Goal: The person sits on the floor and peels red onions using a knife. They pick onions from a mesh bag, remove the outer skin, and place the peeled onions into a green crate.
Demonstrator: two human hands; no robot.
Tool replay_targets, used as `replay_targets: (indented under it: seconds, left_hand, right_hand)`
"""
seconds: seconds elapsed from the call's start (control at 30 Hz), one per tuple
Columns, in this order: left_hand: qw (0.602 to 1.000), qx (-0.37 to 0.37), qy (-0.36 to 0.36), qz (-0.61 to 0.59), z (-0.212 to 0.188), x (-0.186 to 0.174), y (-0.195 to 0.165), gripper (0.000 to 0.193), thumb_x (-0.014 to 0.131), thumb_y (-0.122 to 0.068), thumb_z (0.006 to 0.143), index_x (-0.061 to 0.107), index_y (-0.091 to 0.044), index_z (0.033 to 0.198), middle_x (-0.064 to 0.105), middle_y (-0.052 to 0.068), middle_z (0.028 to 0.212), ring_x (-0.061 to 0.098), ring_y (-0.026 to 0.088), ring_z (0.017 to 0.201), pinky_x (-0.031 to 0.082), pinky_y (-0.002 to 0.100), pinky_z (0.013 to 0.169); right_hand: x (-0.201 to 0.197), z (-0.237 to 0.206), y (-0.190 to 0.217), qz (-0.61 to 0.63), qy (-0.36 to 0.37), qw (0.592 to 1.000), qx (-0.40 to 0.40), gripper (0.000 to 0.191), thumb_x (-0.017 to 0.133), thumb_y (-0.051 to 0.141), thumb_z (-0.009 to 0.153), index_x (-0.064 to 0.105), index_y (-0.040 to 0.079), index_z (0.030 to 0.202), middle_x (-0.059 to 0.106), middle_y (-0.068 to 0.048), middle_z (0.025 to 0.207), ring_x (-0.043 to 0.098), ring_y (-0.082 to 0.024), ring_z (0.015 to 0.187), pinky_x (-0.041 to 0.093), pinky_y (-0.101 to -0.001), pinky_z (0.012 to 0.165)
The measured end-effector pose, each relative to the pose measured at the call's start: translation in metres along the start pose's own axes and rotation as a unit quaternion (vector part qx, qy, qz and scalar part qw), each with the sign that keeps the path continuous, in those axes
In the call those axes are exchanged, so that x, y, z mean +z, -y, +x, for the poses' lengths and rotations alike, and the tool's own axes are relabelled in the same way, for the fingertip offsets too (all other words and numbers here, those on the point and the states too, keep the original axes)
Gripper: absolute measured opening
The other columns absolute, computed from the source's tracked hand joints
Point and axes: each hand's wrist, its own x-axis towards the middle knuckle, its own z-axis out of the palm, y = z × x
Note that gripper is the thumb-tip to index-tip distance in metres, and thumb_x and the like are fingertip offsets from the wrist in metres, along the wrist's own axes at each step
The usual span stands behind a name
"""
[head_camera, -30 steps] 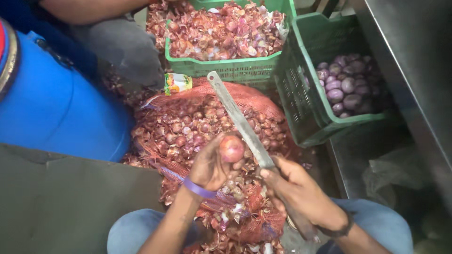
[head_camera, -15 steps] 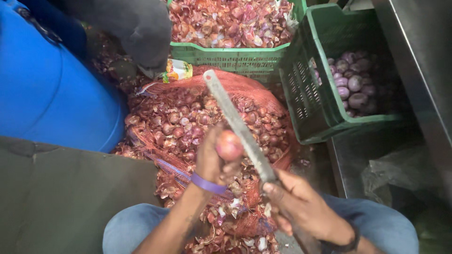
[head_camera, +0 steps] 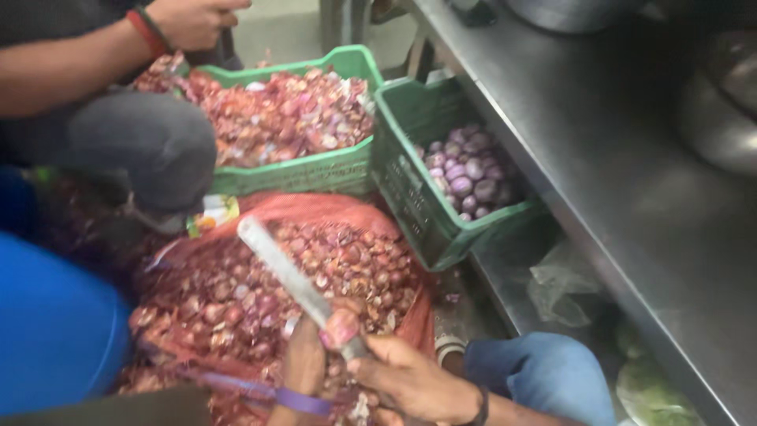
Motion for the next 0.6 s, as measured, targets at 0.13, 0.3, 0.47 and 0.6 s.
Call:
replay_targets:
  seconds: [0.13, 0.3, 0.47, 0.6]
  left_hand:
    - [0.989, 0.041, -0.043, -0.137, 0.016, -0.016, -0.017, 0.030, 0.054, -0.034, 0.099, 0.064, -0.009, 0.112, 0.066, 0.003, 0.078, 0.057, 0.012, 0.055, 0.046, 0.025, 0.044]
    - [0.976, 0.207, -0.033, -0.062, 0.007, -0.017, -0.040, 0.040, 0.072, -0.010, 0.083, 0.048, -0.011, 0.115, 0.071, 0.008, 0.091, 0.071, 0.018, 0.076, 0.064, 0.032, 0.071]
    - [0.902, 0.337, -0.158, 0.219, 0.009, 0.007, -0.025, 0.061, 0.096, -0.010, 0.066, 0.048, -0.007, 0.104, 0.055, 0.005, 0.096, 0.059, 0.017, 0.086, 0.055, 0.030, 0.073]
    - [0.906, 0.305, -0.175, 0.236, 0.013, 0.003, -0.014, 0.055, 0.094, -0.012, 0.068, 0.049, -0.008, 0.099, 0.063, 0.000, 0.100, 0.064, 0.014, 0.086, 0.056, 0.030, 0.074]
  right_hand:
    - [-0.002, 0.006, -0.004, -0.147, 0.000, 0.983, -0.109, 0.029, 0.059, 0.023, 0.109, 0.059, 0.005, 0.131, 0.062, 0.005, 0.087, 0.060, -0.006, 0.074, 0.049, -0.0290, 0.059]
    - [-0.025, 0.014, 0.019, -0.585, -0.236, 0.743, -0.222, 0.020, 0.067, 0.020, 0.099, 0.057, 0.003, 0.103, 0.066, -0.019, 0.084, 0.066, -0.039, 0.074, 0.048, -0.0474, 0.061]
    - [-0.028, 0.009, 0.017, -0.563, -0.235, 0.742, -0.277, 0.020, 0.065, 0.013, 0.093, 0.056, 0.000, 0.106, 0.066, -0.021, 0.082, 0.065, -0.042, 0.074, 0.049, -0.0479, 0.061]
    - [-0.025, 0.010, 0.024, -0.527, -0.241, 0.786, -0.215, 0.016, 0.067, 0.017, 0.095, 0.061, 0.004, 0.102, 0.067, -0.016, 0.078, 0.068, -0.033, 0.068, 0.052, -0.0423, 0.060]
